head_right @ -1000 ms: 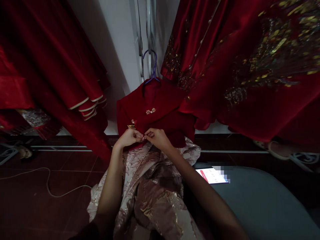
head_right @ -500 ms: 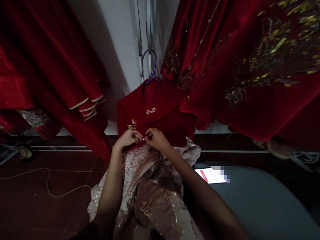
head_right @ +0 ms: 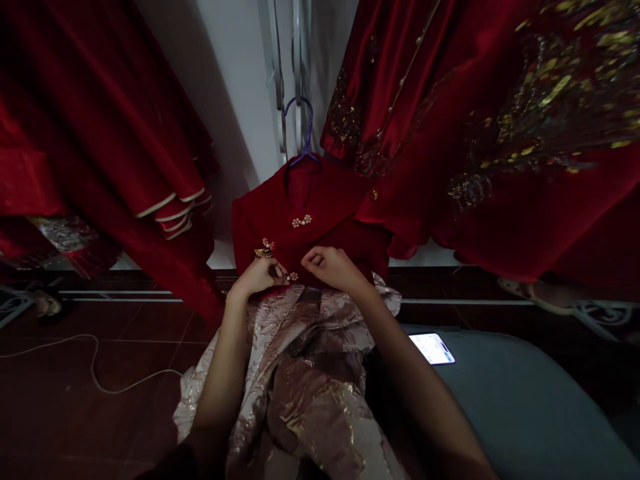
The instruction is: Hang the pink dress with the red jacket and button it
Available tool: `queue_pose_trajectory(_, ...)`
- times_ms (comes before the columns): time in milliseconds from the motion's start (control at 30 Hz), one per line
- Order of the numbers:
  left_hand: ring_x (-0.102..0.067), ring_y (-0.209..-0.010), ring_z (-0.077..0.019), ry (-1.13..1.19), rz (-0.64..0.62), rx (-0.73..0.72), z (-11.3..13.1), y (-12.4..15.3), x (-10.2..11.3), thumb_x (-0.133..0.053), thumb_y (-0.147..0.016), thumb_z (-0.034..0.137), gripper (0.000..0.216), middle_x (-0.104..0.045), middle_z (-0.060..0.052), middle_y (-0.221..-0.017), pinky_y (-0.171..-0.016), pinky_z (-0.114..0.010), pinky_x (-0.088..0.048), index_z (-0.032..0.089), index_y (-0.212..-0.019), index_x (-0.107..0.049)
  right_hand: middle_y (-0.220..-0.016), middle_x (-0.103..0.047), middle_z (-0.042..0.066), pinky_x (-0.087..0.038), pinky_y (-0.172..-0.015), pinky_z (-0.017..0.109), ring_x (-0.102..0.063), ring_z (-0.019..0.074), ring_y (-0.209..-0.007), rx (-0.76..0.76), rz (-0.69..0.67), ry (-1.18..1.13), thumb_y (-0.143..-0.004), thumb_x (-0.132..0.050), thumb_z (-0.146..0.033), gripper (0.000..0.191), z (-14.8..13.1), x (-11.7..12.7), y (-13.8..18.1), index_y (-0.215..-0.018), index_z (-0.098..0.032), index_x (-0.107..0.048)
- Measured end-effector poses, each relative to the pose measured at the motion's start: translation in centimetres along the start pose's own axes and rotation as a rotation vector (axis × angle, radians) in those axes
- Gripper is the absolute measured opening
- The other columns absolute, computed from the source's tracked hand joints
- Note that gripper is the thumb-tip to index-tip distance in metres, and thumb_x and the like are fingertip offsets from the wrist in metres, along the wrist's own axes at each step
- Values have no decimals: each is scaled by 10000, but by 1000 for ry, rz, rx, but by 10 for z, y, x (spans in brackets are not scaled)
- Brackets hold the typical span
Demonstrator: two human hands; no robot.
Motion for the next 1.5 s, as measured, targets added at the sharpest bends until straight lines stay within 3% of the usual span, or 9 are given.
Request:
queue_pose_trajectory(133,-593,-662,-108,-43,17,-23,1,-2,-2,-718,-628,275,206,-677,-17,-753,-638,-205,-433,153,-789,-676,-811,-713,26,-517,-667,230,-669,153,-762,22,-109,-42,-757,-595,-216,134,11,-29,-4,-851,-194,-688)
queue_pose_trajectory(500,-561,-650,-106,-142,61,-79,14,0,1,-719,-611,222,151,-644,11,-711,-612,-211,-390,158,-733,-657,-826,-715,53,-530,-730,250,-670,144,-774,-59,-128,-252,-724,-630,-183,203,43,-59,-15,-916,-153,-687)
queue_pose_trajectory(700,-572,-605,-98,-37,47,-44,14,-1,1,-671,-636,147,80,-655,-4,-681,-592,-202,-407,130,-699,-624,-795,-710,48,-520,-681,219,-655,124,-730,-69,-132,-325,-706,-630,-162,195,45,-63,-16,-889,-143,-691)
queue_pose_trajectory(1500,-597,-630,-106,-20,100,-87,12,-1,5,-645,-660,169,76,-676,-22,-701,-619,-210,-449,126,-722,-660,-766,-701,47,-528,-684,240,-664,138,-728,-77,-42,-267,-682,-668,-213,182,38,-59,-15,-854,-155,-675)
Point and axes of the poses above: each hand's wrist, its own y-axis away from the middle knuckle, its own x-axis out of the back of the hand, z = x × y, the point moved 9 cm from there along -y, towards the middle knuckle
